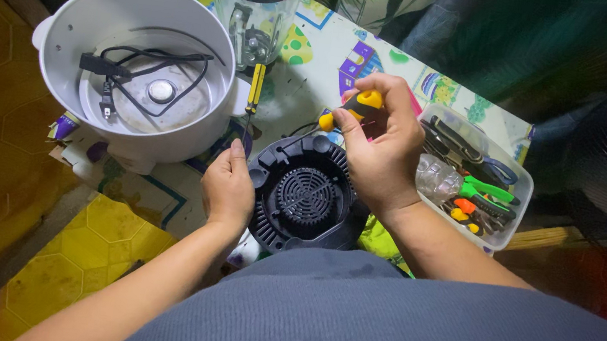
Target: The person uses screwdrivers to unscrew and disassemble the base of a blender motor unit on a table, removing screws and separating the housing to access the internal fan and motor components.
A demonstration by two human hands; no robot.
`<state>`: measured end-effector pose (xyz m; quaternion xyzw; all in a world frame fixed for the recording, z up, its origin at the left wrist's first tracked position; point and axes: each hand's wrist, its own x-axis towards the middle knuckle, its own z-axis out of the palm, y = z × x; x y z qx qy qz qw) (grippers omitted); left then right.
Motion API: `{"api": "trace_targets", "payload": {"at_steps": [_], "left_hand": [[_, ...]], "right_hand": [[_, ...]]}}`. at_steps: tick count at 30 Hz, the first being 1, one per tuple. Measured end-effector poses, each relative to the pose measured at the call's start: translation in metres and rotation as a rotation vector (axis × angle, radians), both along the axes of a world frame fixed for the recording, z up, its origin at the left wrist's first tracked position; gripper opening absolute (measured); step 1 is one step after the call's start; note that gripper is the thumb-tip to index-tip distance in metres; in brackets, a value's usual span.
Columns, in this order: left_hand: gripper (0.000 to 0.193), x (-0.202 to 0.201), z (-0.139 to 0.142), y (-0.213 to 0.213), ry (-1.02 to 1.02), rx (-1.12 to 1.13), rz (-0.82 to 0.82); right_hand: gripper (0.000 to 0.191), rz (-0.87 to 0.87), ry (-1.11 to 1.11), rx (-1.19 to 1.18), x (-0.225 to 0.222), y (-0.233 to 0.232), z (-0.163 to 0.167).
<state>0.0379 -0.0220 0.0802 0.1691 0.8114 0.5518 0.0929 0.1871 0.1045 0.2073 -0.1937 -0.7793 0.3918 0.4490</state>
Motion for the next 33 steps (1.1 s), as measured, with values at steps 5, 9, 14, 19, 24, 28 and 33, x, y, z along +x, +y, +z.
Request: {"api": "trace_targets", "payload": {"at_steps": [5,9,14,19,24,28,33], "left_hand": [[0.053,0.000,-0.003,0.000,0.028,-0.002,0.003],[0.053,0.000,-0.004,-0.001,0.022,0.007,0.007],[0.053,0.002,-0.002,0.000,0.018,0.004,0.000],[0.055,0.003,0.001,-0.002,0.021,-0.001,-0.008],[0.054,0.001,0.002,0.000,0.029,-0.020,-0.002],[0.056,0.002,0.000,-0.001,-0.020,-0.064,-0.008],[0.053,0.021,0.020,-0.001,0.044,-0.023,-0.001]], "right_hand": [[0.036,0.034,0.101,-0.009,0.004,-0.002,-0.006],[0.035,0.037,0.083,0.037,0.005,-0.005,0.001],[0.032,0.198,-0.036,0.177,0.006,-0.010,0.019],[0.034,0.244,-0.072,0.363,-0.008,-0.010,0.032],[0.039,0.235,-0.166,0.284,-0.023,0.005,0.040],[0.040,0.212,-0.104,0.431,-0.029,0.002,0.038],[0.038,0.107,-0.151,0.302,-0.008,0.011,0.060]]}}
